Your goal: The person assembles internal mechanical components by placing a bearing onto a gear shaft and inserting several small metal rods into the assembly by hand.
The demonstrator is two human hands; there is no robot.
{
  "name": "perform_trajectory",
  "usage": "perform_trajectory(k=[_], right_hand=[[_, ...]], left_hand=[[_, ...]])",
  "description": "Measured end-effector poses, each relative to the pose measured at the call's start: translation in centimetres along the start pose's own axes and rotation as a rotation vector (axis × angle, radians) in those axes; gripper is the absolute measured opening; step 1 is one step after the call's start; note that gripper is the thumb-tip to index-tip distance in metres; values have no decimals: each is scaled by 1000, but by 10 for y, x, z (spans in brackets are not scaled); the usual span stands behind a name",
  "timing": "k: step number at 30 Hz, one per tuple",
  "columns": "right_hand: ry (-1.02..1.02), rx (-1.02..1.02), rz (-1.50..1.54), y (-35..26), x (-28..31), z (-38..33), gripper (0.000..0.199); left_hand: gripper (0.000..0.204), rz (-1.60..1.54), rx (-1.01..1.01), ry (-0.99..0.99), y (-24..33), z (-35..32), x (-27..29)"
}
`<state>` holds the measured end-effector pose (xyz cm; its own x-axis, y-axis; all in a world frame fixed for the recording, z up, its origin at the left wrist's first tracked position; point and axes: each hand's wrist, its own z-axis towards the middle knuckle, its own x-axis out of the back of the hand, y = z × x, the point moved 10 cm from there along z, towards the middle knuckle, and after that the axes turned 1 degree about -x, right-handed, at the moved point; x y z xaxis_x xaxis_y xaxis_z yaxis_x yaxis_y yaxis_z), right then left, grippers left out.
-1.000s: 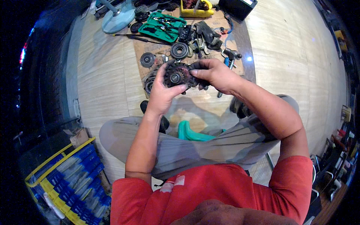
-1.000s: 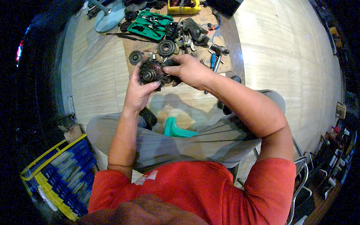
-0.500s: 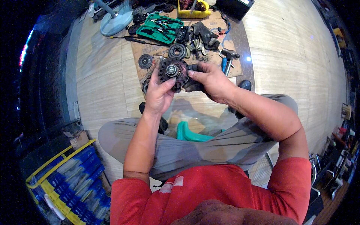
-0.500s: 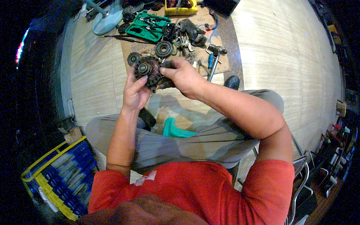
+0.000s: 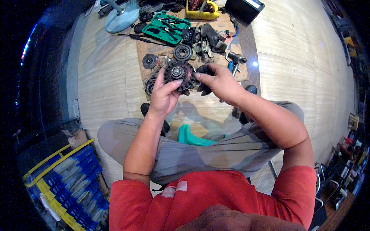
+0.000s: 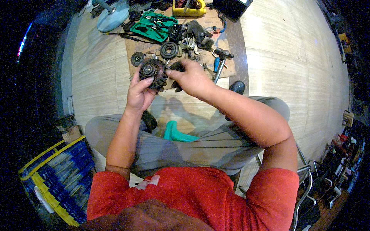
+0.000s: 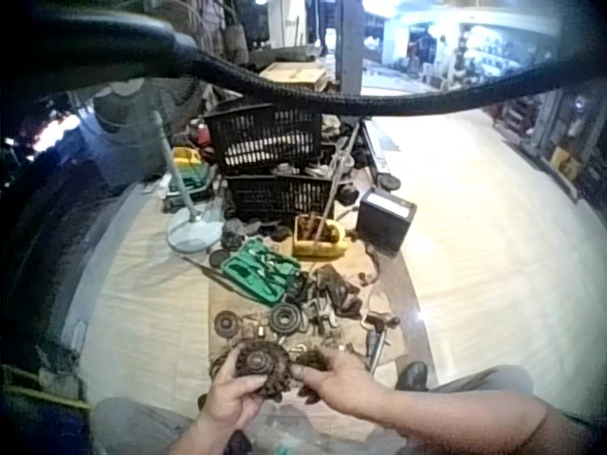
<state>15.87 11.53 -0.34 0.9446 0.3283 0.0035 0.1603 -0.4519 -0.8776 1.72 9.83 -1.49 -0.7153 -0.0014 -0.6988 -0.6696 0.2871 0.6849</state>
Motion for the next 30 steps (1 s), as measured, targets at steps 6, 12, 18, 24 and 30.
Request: perform_trajectory(k=[6,12,18,24,30], right_hand=[[88,320,-213,-28,10,-6,21],[-27,235,-353,-24,-6,-7,18],[27,385,-404,-34,-9,-10,19],[117,468,-509,-36,-9,-11,20],[151,484,-600,-40,-12,-14,19]], left_hand=[[69,69,-50,-12,7,-1,-8],[79,98,-49,24,1,-2,4],[74,111,-49,53,0,-4,0],[67,311,-100,77,4,-4,2],[68,340,-173,124,7,-5,8]])
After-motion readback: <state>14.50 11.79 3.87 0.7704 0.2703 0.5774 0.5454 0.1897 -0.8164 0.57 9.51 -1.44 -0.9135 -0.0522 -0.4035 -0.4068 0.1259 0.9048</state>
